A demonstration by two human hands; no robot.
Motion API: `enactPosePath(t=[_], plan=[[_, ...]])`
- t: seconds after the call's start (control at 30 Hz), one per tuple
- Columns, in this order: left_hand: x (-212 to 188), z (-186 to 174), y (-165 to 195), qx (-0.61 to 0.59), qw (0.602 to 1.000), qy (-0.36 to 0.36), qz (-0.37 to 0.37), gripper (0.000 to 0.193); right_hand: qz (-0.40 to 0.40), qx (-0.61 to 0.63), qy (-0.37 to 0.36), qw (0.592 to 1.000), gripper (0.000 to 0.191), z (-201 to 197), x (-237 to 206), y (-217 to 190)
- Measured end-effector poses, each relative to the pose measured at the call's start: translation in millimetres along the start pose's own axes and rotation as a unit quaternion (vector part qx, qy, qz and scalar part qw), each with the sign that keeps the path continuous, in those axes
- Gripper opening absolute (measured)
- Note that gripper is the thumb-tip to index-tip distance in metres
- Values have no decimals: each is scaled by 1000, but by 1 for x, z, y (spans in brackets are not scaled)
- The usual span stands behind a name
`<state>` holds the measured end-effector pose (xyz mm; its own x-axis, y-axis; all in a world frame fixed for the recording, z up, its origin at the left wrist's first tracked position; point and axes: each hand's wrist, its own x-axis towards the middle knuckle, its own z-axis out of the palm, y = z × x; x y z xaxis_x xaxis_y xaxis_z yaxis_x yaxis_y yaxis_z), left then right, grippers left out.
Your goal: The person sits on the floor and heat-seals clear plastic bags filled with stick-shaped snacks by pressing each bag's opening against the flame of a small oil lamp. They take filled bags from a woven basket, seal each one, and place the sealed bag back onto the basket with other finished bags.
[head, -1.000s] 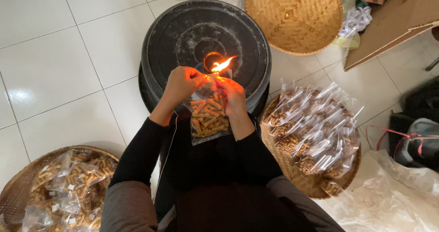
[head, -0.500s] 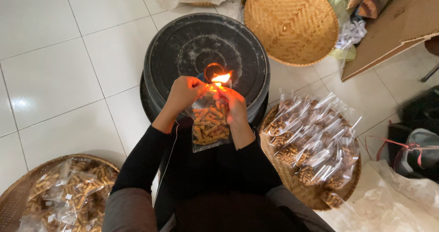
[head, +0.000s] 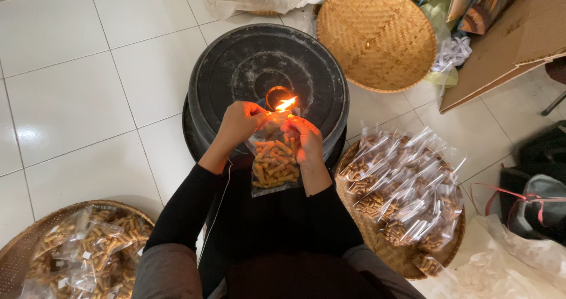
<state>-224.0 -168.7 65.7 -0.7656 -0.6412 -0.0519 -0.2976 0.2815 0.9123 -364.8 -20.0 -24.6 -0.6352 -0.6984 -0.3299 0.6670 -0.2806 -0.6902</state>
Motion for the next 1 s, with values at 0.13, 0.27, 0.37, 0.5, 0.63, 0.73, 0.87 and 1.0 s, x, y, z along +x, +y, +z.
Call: enactPosePath(t=[0.13,0.27,0.37,0.5,0.63,0.73,0.87,1.0], plan=[[-1,-1,2,0,1000,0,-7,19,-7,-9,10,1000,12,-1,0,0],[0,0,-1,-17,1000,0,-7,20,-7,-5,16,1000,12,-3,3,0],[2,0,-4,-33,999,-2,-1,21,-8,-3,23,1000,12,-4,5,-1],[1,0,-5,-40,999,-7,-9,23,-10,-16,25,1000,11,-5,4,-1],[-3,-5,-3,-31,999,-6,-19,22,1,-19,20,1000,12,-2,3,0],[-8,-9,-3,-53,998,-6,-13,22,-2,-28,0,1000,12,0,2,1],[-12,-13,-3,-41,999,-2,-14,23,0,-41,9,999,13,4,2,3],[-14,-14,-5,-68,998,-4,-14,24,-1,-41,9,999,12,6,0,3]])
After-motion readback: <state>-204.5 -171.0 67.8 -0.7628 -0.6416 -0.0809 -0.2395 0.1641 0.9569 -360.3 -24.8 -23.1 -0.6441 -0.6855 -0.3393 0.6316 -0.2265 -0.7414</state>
